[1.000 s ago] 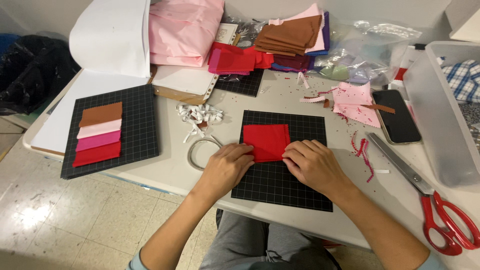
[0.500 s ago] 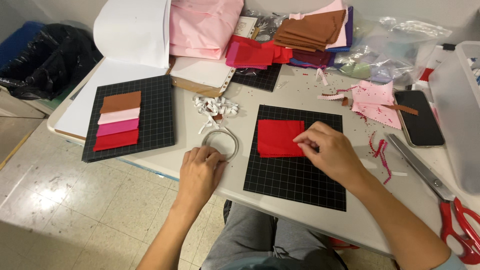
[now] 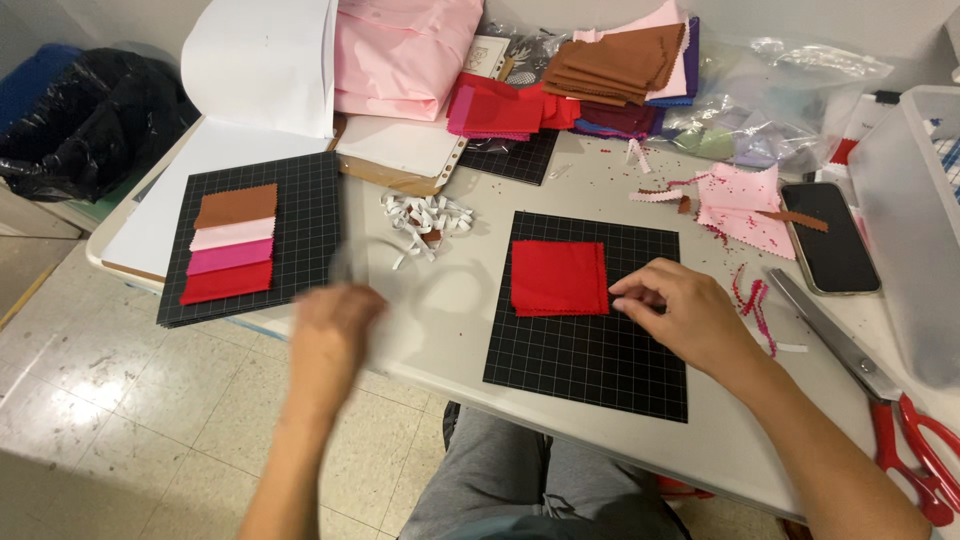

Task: The person places a red fabric piece on a cutting mat, then layers a brown fabric piece on top. They use red-handled scissors to trim the brown fabric along the edges of the red piece, then fold and trim again to match the shape.

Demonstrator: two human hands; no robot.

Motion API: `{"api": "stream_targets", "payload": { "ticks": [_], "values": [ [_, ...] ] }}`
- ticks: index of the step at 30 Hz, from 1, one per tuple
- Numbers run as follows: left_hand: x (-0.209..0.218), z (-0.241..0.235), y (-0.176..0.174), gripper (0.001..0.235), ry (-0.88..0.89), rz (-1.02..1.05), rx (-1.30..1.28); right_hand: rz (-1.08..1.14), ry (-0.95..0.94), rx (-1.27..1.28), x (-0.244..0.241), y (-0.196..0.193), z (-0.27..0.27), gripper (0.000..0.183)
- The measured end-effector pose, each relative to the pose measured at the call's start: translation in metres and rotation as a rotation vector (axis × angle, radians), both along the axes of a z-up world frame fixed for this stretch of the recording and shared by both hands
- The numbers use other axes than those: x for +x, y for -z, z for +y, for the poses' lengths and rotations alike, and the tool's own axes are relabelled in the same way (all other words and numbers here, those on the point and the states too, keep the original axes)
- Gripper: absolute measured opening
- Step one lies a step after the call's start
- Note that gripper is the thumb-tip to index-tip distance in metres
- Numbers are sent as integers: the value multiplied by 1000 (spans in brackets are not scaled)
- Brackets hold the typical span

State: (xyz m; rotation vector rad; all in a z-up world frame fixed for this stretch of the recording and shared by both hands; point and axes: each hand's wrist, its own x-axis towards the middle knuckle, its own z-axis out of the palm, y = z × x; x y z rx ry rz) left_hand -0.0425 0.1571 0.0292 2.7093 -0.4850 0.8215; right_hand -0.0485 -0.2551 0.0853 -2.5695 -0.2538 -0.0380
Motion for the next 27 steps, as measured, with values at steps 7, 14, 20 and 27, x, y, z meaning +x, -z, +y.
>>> {"api": "stream_targets", "payload": {
  "ticks": [7,14,20,27],
  "values": [
    [39,59,11,5,-235,-53,149,58,-127,-206,-3,-11,12,33],
    [21,-45,10,17,-23,156,-180,155,15,-85,52,-3,11,54],
    [1,-123,-16,21,365,380,-110,208,35,-76,106,27,16,77],
    [5,-129,-16,31,363,450,-22,400,36,-161,119,20,23,66]
  ]
}}
